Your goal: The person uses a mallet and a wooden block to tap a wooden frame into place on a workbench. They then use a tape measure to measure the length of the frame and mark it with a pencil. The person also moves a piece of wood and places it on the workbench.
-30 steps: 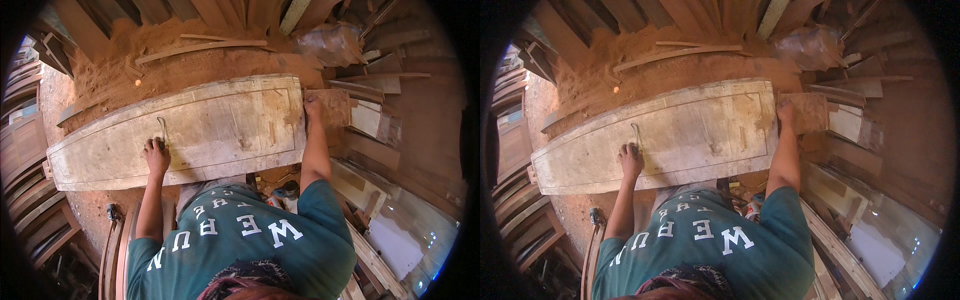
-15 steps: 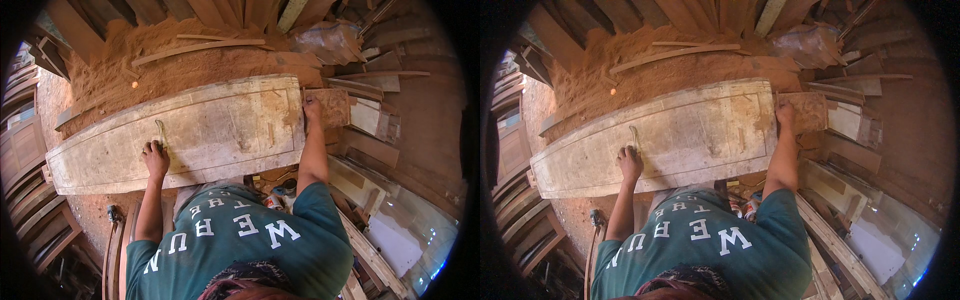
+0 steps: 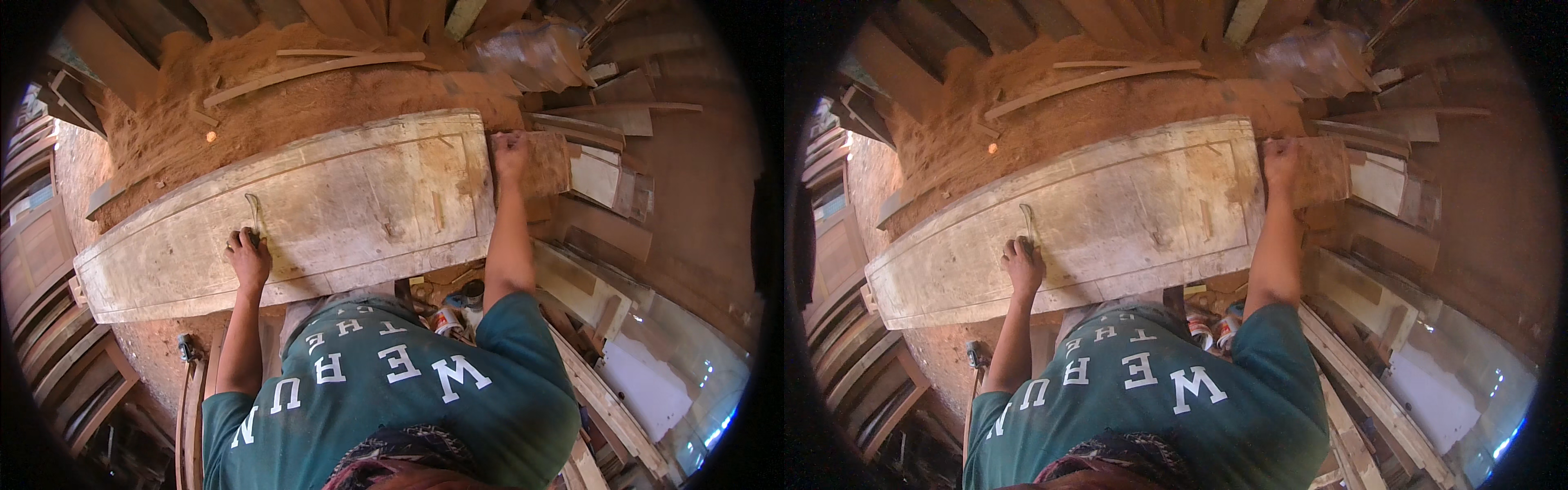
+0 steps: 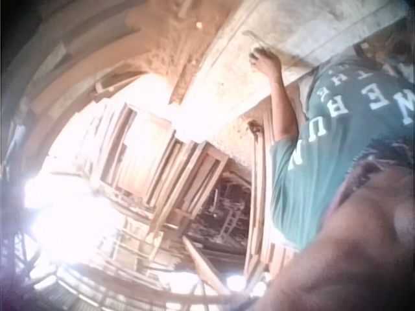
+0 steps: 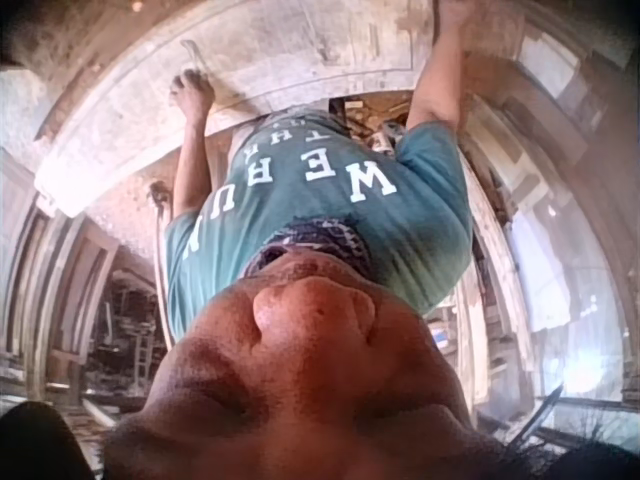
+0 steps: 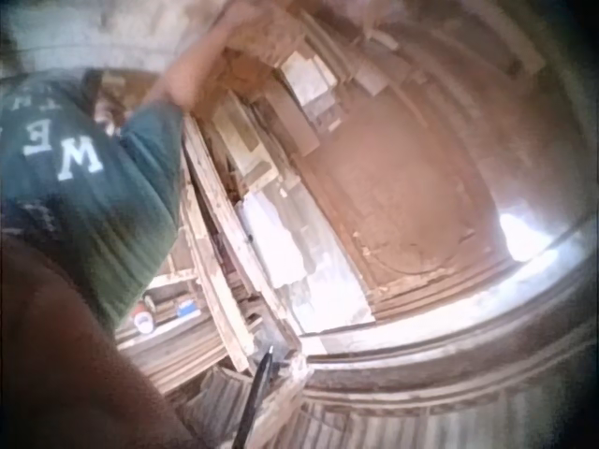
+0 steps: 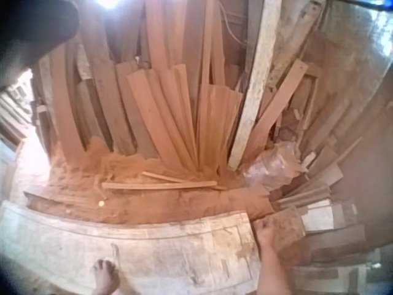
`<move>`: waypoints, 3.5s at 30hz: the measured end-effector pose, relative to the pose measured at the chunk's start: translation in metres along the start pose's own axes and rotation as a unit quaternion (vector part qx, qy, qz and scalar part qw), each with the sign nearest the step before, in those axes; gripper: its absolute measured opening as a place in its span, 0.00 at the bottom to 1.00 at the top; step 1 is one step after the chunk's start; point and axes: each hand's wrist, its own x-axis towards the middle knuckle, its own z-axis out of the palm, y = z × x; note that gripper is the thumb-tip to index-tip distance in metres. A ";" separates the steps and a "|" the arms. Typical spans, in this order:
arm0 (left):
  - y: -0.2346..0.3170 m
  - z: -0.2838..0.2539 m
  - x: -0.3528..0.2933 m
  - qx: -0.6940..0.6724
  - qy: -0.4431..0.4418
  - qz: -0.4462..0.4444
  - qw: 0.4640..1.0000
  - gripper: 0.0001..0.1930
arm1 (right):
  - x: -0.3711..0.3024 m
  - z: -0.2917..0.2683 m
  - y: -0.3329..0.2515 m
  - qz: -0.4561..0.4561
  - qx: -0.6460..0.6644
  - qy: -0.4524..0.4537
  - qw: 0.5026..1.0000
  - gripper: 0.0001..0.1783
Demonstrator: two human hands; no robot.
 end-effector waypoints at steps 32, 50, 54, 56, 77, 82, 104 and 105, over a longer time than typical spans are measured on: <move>-0.007 0.007 -0.004 -0.003 0.006 -0.014 1.000 0.26 | -0.046 0.086 -0.158 -0.085 -0.153 -0.205 0.963 0.11; -0.012 -0.007 -0.026 -0.062 0.039 -0.009 0.997 0.27 | -0.163 -0.138 -0.025 0.195 -0.326 -0.018 0.925 0.10; -0.030 -0.035 -0.072 -0.114 0.040 -0.035 0.992 0.27 | -0.146 -0.133 -0.021 0.021 -0.234 -0.061 0.970 0.08; -0.043 -0.049 -0.106 -0.118 0.024 -0.032 0.992 0.27 | -0.161 -0.096 -0.048 -0.085 -0.193 -0.098 0.973 0.08; -0.174 0.033 -0.510 -0.364 -0.151 -0.558 0.730 0.39 | -0.384 0.204 -0.400 -0.247 -0.090 -0.294 0.919 0.11; -0.183 0.049 -0.551 -0.390 -0.175 -0.607 0.670 0.41 | -0.440 0.278 -0.416 -0.274 -0.028 -0.269 0.923 0.12; -0.167 0.046 -0.547 -0.436 -0.117 -0.654 0.607 0.33 | -0.766 0.255 -0.530 -0.417 -0.035 -0.723 0.550 0.13; -0.162 0.059 -0.554 -0.434 -0.129 -0.655 0.605 0.35 | -0.788 0.215 -0.525 -0.535 -0.063 -0.736 0.411 0.13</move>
